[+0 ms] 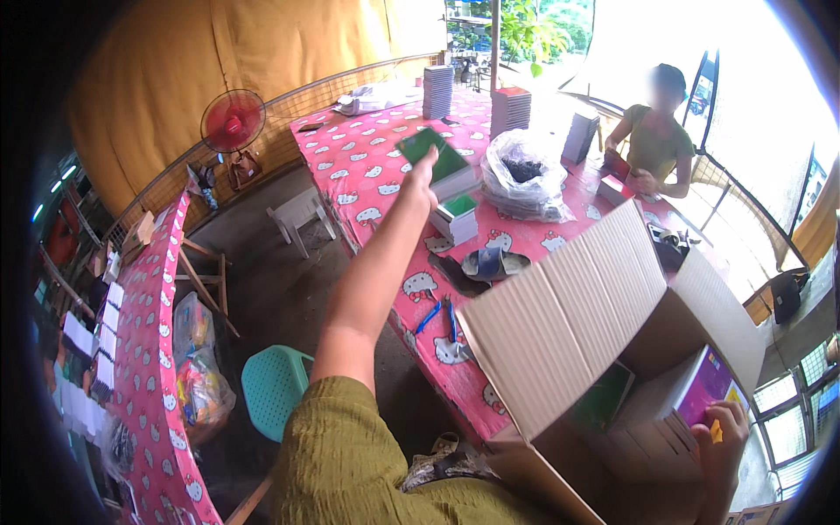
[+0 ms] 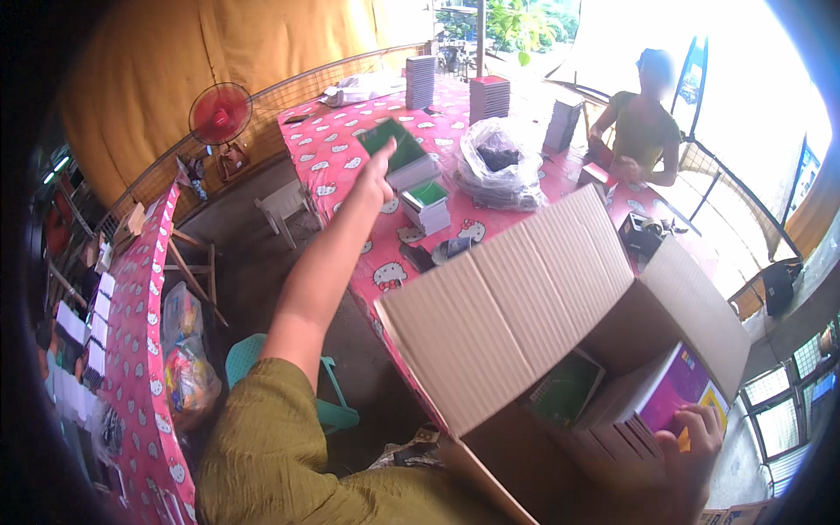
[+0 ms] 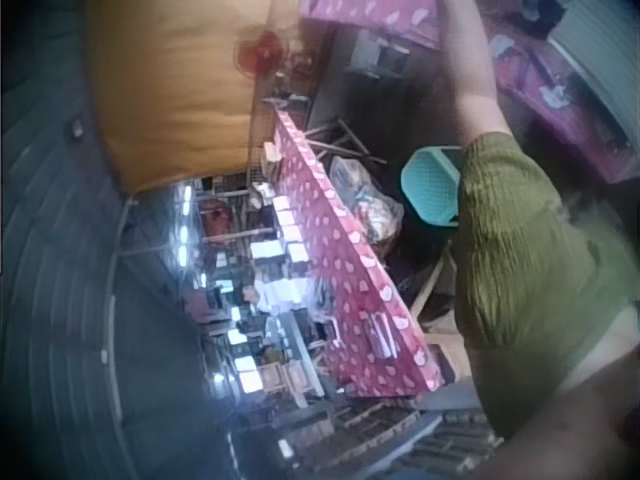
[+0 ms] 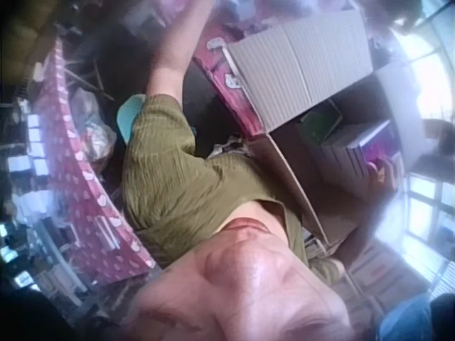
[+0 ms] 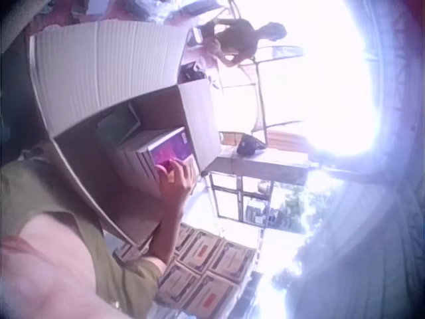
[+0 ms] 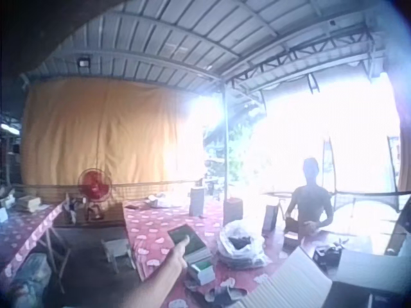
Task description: The person removes stacks of notebooks from a cardboard box and places them onto a table. They then pick up individual notebooks and thread plastic spiral coils into the pre-punched holes along the spine by hand.
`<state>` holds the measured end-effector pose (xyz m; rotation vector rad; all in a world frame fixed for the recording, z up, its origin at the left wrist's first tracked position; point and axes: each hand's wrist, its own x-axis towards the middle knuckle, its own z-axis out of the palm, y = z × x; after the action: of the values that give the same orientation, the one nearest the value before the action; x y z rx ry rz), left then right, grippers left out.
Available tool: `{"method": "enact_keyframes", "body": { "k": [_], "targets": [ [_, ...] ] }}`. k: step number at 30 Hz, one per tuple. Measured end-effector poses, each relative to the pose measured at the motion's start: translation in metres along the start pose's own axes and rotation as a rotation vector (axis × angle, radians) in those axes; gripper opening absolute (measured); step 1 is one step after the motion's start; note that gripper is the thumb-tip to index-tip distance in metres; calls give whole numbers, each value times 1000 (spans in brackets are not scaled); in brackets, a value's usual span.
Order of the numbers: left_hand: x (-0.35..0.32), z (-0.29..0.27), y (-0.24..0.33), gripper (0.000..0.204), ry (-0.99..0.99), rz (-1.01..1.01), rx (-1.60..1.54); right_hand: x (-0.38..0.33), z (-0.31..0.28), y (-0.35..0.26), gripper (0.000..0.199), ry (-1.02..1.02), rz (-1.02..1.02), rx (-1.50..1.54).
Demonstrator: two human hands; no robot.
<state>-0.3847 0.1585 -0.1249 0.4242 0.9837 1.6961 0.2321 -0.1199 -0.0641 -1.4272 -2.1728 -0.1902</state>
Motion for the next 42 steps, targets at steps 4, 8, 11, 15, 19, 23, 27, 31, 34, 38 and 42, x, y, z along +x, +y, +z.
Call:
{"method": "enact_keyframes", "body": {
  "k": [4, 8, 11, 15, 19, 23, 27, 31, 34, 38, 42],
  "targets": [
    [48, -30, -44, 85, 338, -128, -155, 9, -7, -9, 61, -76, 12, -26],
    [65, -18, -59, 81, 471, -123, -130, 18, -8, -24, 56, -134, 118, -32],
    [98, -9, -59, 83, 619, -228, 43, 20, -9, -29, 51, -138, 164, -46],
    [165, -22, -79, 89, 716, -399, 141, 25, -9, -33, 43, -139, 185, -39],
    [194, -53, -87, 88, 508, -342, 184, 29, -8, -36, 41, -159, 172, -53],
    [175, -52, -98, 90, 656, -348, 137, 31, -2, -39, 46, -142, 214, -66],
    [139, -1, -82, 94, 839, -377, 97, 21, -7, -39, 52, -89, 173, -101],
    [136, -16, -67, 100, 823, -347, 181, 27, -7, -43, 46, -140, 171, -72],
    [128, -22, -61, 107, 778, -343, 312, 28, -6, -44, 50, -136, 132, -101],
    [101, -5, -43, 119, 703, -283, 578, 17, -4, -40, 52, -111, 145, -142],
    [41, 60, -16, 117, 479, 78, 523, 11, -6, -35, 57, 90, 29, -262]
  ]
}}
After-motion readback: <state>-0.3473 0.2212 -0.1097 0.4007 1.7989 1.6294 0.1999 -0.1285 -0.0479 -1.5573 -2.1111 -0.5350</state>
